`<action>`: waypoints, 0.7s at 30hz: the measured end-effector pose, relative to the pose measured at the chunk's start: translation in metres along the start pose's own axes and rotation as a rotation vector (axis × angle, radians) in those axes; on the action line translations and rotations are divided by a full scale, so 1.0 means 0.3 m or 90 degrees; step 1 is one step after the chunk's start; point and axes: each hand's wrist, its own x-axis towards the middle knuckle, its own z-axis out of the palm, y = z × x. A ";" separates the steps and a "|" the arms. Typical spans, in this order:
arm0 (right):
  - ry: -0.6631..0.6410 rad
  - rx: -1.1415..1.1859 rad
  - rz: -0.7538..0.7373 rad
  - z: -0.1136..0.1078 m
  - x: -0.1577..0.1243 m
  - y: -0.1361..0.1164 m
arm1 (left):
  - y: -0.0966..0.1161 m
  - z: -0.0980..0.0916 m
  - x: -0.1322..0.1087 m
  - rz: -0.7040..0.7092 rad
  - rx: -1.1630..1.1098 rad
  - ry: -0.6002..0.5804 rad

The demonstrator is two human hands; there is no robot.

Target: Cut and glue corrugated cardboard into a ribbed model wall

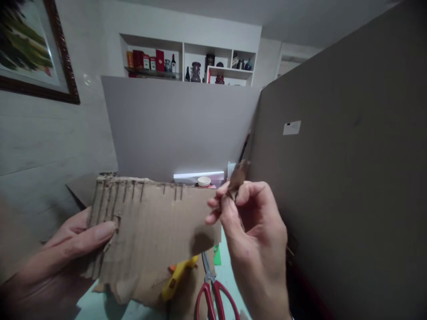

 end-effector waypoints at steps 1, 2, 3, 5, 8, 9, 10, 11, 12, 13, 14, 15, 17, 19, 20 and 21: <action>-0.026 -0.018 0.001 -0.013 0.003 -0.008 | 0.000 0.000 -0.003 0.006 0.002 -0.005; -0.059 -0.046 -0.006 -0.021 -0.001 -0.017 | -0.003 0.000 -0.004 0.008 0.009 -0.004; -0.093 -0.088 -0.021 -0.022 -0.011 -0.024 | -0.008 -0.001 -0.005 0.006 0.010 -0.004; -0.142 -0.201 -0.083 -0.011 -0.044 -0.036 | -0.024 -0.004 -0.003 -0.002 0.008 -0.015; -0.168 -0.351 -0.209 0.026 -0.092 -0.035 | -0.047 -0.005 0.005 0.008 -0.014 -0.029; -0.183 -0.365 -0.246 0.038 -0.101 -0.029 | -0.052 -0.003 0.007 0.015 -0.023 -0.035; -0.203 -0.360 -0.279 0.049 -0.105 -0.021 | -0.056 0.001 0.008 0.018 -0.028 -0.040; -0.225 -0.346 -0.307 0.059 -0.105 -0.012 | -0.057 0.005 0.007 0.018 -0.027 -0.039; -0.242 -0.331 -0.328 0.066 -0.102 -0.001 | -0.056 0.011 0.006 0.018 -0.021 -0.032; -0.252 -0.324 -0.347 0.071 -0.097 0.009 | -0.054 0.016 0.003 0.011 -0.009 -0.010; -0.254 -0.327 -0.363 0.075 -0.091 0.018 | -0.052 0.021 -0.001 0.009 0.003 0.012; -0.250 -0.335 -0.378 0.077 -0.086 0.026 | -0.050 0.025 -0.005 0.011 0.018 0.033; -0.242 -0.350 -0.404 0.079 -0.079 0.037 | -0.047 0.032 -0.014 0.025 0.048 0.055; -0.237 -0.362 -0.420 0.081 -0.077 0.041 | -0.047 0.038 -0.019 0.033 0.078 0.068; -0.237 -0.372 -0.425 0.083 -0.078 0.040 | -0.048 0.042 -0.020 0.040 0.099 0.078; -0.236 -0.383 -0.431 0.085 -0.080 0.039 | -0.049 0.045 -0.020 0.052 0.127 0.092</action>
